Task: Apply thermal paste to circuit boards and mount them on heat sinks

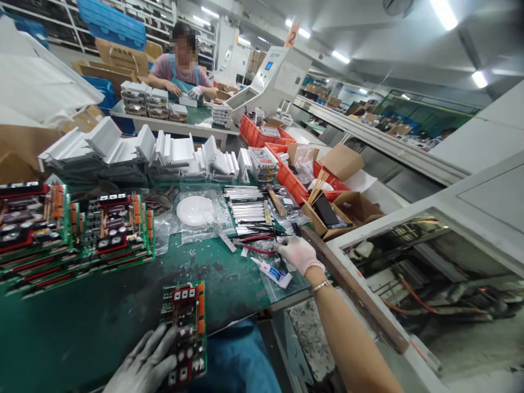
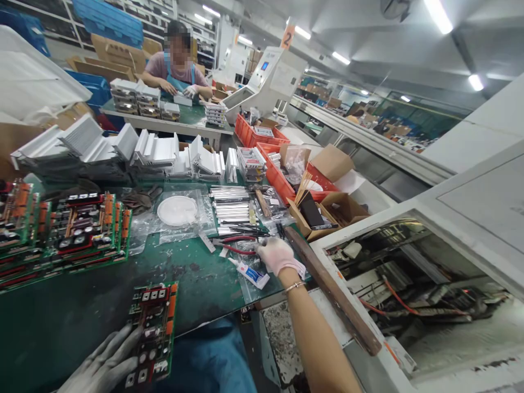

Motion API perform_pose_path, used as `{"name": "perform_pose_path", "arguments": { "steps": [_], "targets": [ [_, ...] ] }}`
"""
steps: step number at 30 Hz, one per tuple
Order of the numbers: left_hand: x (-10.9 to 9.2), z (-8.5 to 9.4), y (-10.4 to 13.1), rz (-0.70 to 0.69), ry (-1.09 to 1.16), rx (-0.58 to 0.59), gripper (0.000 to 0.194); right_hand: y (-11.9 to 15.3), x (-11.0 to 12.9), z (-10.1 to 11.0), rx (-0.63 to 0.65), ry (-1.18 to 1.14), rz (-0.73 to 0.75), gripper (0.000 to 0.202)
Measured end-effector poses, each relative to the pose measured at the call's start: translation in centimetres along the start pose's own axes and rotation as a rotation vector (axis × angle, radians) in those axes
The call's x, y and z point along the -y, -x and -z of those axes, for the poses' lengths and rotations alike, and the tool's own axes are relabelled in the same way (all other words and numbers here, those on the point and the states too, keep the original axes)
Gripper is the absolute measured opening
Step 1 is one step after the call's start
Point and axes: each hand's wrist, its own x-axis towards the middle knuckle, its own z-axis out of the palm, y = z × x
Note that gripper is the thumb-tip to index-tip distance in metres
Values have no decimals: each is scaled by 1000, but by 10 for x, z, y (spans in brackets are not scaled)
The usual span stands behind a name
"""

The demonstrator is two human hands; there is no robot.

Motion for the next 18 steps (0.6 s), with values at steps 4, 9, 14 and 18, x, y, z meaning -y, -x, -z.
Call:
{"name": "perform_pose_path", "arguments": {
  "steps": [4,9,14,18],
  "targets": [
    [-6,0,5,59,35,15,22,26,2,17,-46,-83,3,30],
    [-13,4,4,142,126,25,18,106,21,-4,-100,-876,128,32],
    [-16,10,8,193,240,37,21,153,67,-78,-1,-1285,78,24],
    [-18,14,11,205,281,16,23,155,87,-109,-22,-1313,47,23]
  ]
}}
